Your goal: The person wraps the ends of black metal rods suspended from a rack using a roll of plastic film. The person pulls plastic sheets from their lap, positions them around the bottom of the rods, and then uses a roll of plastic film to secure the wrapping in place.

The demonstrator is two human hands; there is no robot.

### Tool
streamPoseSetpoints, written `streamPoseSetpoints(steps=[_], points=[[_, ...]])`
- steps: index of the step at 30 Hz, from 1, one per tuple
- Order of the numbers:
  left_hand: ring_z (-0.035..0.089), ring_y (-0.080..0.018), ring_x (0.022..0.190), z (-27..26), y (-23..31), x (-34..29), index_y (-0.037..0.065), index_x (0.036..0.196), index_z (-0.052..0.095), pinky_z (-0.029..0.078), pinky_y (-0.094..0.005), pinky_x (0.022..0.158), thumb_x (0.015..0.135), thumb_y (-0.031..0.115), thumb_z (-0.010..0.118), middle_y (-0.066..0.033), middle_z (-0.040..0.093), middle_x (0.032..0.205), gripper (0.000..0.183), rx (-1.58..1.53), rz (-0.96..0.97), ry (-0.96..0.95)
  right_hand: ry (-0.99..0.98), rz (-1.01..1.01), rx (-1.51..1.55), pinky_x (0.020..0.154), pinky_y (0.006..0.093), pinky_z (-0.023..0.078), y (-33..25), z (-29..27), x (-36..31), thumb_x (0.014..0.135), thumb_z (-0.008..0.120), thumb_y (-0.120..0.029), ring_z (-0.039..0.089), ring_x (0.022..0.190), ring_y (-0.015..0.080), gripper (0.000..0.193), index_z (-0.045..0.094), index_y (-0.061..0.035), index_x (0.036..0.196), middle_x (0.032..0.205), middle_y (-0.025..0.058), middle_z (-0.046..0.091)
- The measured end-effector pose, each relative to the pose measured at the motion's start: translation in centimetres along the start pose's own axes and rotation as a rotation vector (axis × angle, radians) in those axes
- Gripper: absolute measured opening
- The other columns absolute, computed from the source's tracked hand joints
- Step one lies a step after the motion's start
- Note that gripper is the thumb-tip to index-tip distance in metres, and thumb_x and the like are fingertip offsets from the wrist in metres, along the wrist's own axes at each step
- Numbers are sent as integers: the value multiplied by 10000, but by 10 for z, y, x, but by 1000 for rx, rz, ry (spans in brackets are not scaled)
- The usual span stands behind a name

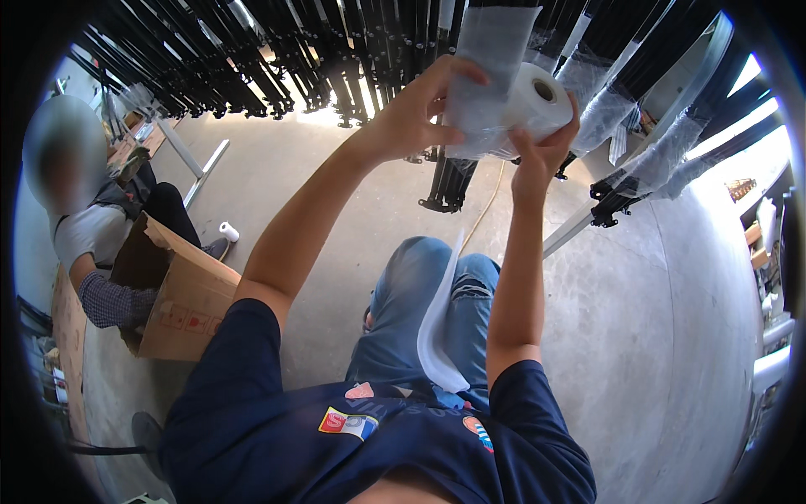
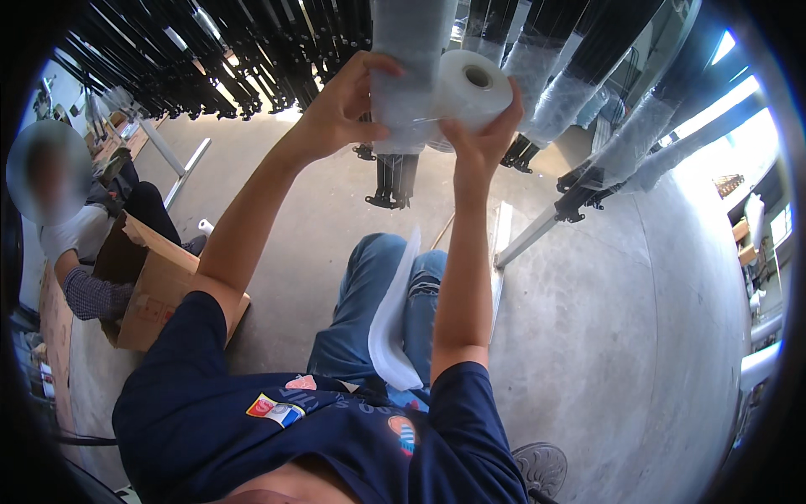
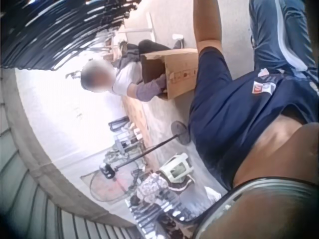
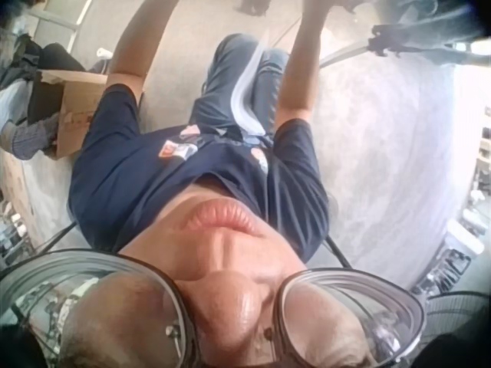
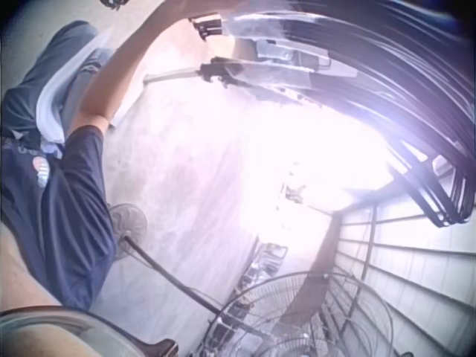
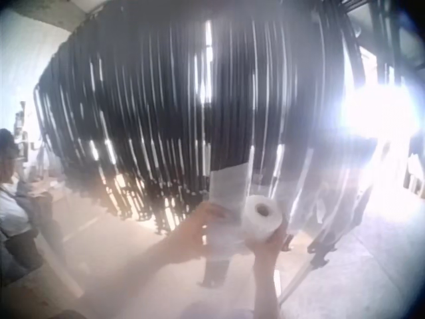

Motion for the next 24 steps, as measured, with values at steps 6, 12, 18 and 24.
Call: streamPoseSetpoints(steps=[6, 12, 18, 24], points=[[441, -223, 1113, 3, 1, 2, 96, 1112, 393, 370, -363, 959, 568, -162, 604, -67, 445, 1114, 639, -176, -99, -46, 69, 239, 326, 754, 263, 460, 45, 17, -13, 747, 626, -157, 517, 948, 189, 607, 299, -33, 1243, 1088, 112, 469], [434, -235, 1110, 5, 2, -4, 107, 1098, 395, 367, -378, 958, 579, -124, 610, -51, 411, 1123, 608, -156, 64, -85, -195, 725, 788, 658, 291, 526, 62, 58, -24, 830, 461, -220, 596, 817, 213, 395, 427, 0, 1155, 989, 138, 557], [424, -276, 1111, 11, 20, -6, 106, 1104, 374, 376, -415, 934, 614, -101, 612, -72, 321, 1181, 582, 78, 27, -62, -461, 664, 915, 681, 310, 516, 61, 53, -24, 837, 488, -214, 545, 889, 232, 354, 406, -20, 1121, 1018, 115, 495], [400, -321, 1095, 17, 31, -24, 83, 1199, 301, 391, -405, 890, 631, 270, 721, -147, 274, 1240, 731, 751, 324, 346, -252, 680, 1053, 740, 345, 515, 32, 59, -21, 800, 527, -289, 540, 962, 268, 508, 392, -5, 1199, 1134, 181, 472]])
Point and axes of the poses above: each hand's wrist, its own x-axis towards the middle knuckle, its own z-axis out of the palm, y = z × x, the point moved 4 cm from there along x, towards the middle knuckle
